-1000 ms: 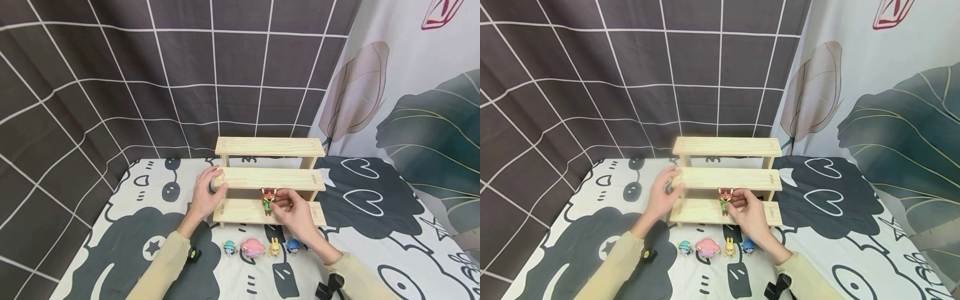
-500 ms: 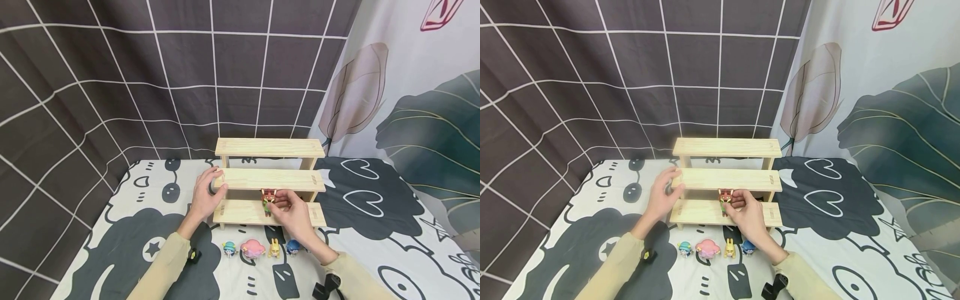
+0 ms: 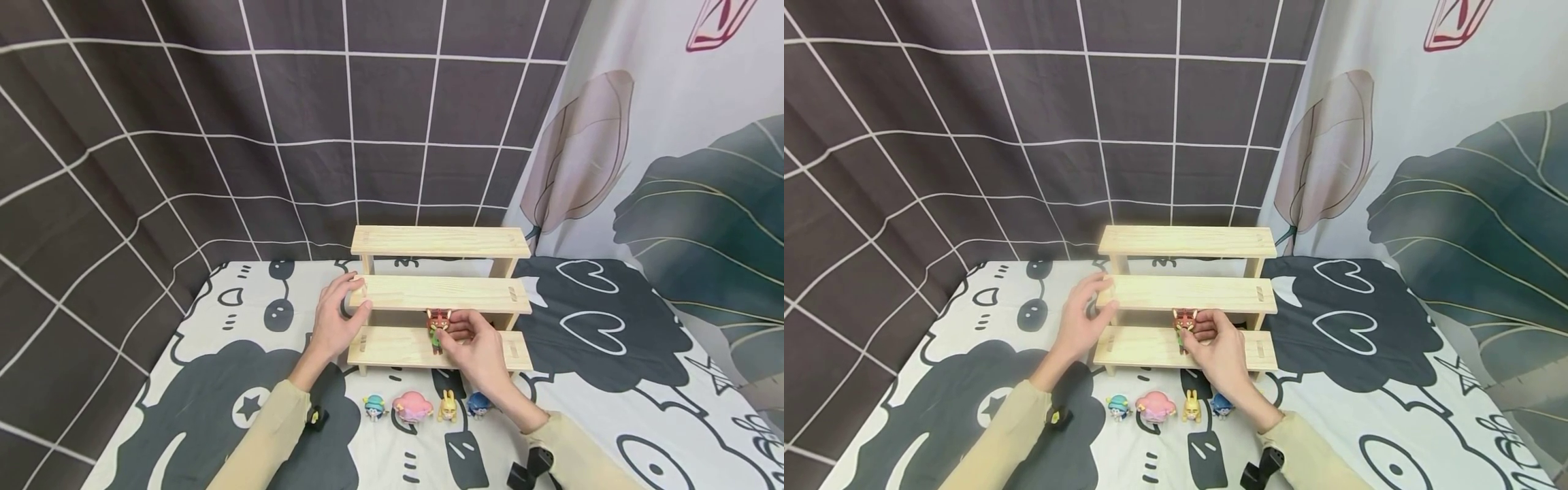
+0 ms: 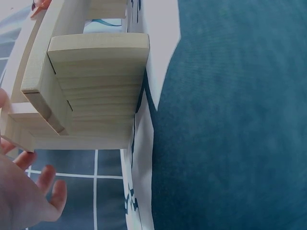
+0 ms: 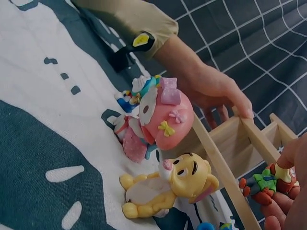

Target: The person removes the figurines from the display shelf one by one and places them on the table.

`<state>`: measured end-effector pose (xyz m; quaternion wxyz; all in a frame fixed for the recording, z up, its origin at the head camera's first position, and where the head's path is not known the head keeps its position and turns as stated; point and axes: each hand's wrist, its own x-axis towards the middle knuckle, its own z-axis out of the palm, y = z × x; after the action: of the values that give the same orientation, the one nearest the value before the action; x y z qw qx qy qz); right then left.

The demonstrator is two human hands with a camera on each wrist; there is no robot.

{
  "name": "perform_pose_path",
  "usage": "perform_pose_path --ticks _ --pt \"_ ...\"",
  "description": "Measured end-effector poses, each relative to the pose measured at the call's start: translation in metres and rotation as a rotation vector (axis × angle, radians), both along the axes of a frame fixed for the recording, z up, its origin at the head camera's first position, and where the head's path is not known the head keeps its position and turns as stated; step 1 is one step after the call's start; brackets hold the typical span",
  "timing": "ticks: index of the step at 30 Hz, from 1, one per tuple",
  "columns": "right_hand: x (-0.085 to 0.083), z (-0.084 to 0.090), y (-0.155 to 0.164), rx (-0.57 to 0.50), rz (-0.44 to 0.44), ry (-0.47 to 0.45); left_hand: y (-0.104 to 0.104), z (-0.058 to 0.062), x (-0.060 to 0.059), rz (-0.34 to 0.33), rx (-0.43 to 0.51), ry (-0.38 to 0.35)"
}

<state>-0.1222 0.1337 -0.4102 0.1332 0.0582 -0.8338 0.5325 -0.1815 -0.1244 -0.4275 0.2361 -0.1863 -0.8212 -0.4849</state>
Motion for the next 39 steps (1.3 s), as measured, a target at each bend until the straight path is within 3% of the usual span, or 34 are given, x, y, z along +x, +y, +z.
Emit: perform_pose_path --ticks 18,39 --pt "0.006 0.004 0.003 -0.040 0.020 0.008 0.000 0.000 -0.001 -0.001 0.002 0.005" --pt "0.026 0.017 0.019 -0.048 0.019 0.016 0.001 0.001 -0.001 -0.002 0.005 -0.017"
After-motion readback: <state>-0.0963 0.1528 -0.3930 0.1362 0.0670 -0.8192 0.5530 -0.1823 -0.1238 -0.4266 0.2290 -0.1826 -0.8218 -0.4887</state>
